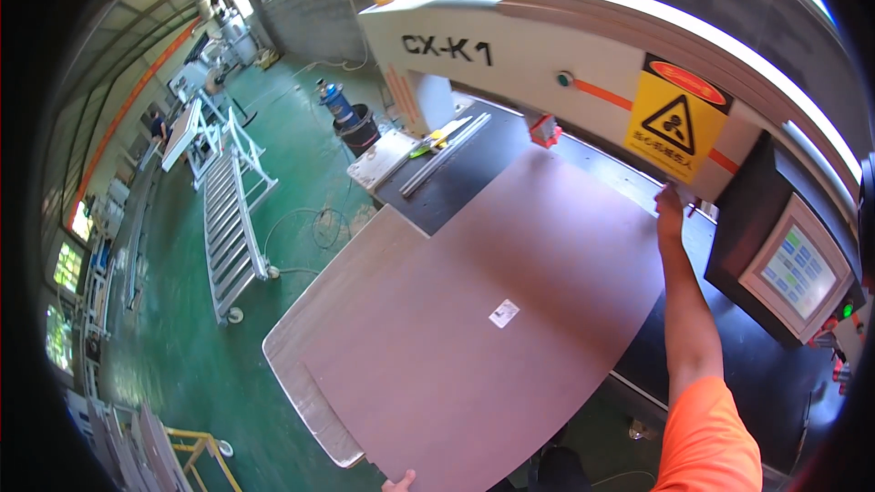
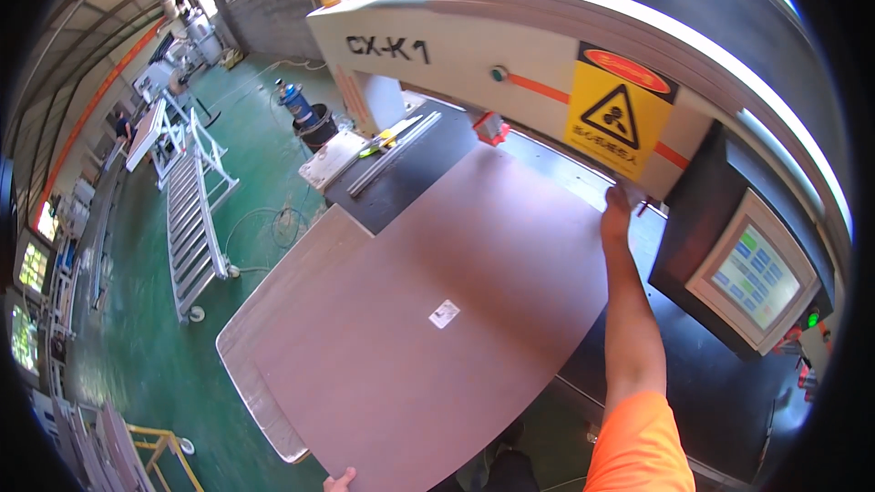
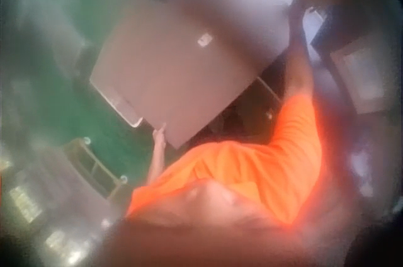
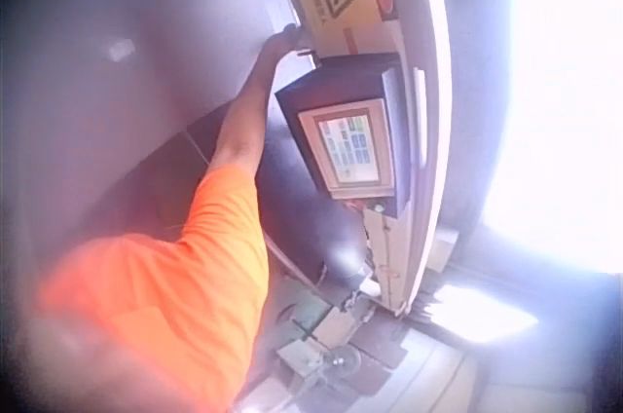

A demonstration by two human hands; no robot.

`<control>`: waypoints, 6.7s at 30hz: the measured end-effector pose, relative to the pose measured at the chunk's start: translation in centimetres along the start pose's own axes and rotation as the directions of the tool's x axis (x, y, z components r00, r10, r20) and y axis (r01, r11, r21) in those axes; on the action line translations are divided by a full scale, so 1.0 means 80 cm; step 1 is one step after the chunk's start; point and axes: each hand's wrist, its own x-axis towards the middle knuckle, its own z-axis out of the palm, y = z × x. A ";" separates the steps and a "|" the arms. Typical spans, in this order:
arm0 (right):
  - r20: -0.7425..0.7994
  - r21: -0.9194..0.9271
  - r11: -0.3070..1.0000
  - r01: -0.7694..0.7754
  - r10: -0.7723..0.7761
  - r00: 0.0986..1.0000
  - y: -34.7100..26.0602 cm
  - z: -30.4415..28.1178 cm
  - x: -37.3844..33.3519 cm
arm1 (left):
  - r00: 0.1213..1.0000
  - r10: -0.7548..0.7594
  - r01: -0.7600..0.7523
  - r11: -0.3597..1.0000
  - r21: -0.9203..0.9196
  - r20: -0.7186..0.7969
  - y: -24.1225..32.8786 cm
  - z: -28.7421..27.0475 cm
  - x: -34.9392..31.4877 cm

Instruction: The person moves a large board on a table, receives wooden planks from a collaborator, and then uses a compressed air nozzle to clean individual boards before placing them on a stack and feeding them into an edge-banding machine.

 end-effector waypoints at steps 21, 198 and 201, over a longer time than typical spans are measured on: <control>0.524 -0.732 0.679 0.053 0.511 0.681 -0.202 0.044 -0.293 | 1.000 0.024 -0.024 0.997 -0.067 0.011 0.004 0.039 0.020; -0.772 0.633 -0.353 -0.689 -0.359 -0.525 -2.633 1.809 -3.318 | -0.464 -0.872 -0.417 0.371 -0.830 -0.157 0.346 -2.723 1.106; -0.812 0.584 -0.386 -0.714 -0.295 -0.504 -2.622 1.845 -3.238 | -0.354 -0.882 -0.440 0.452 -0.776 -0.312 0.328 -2.859 1.073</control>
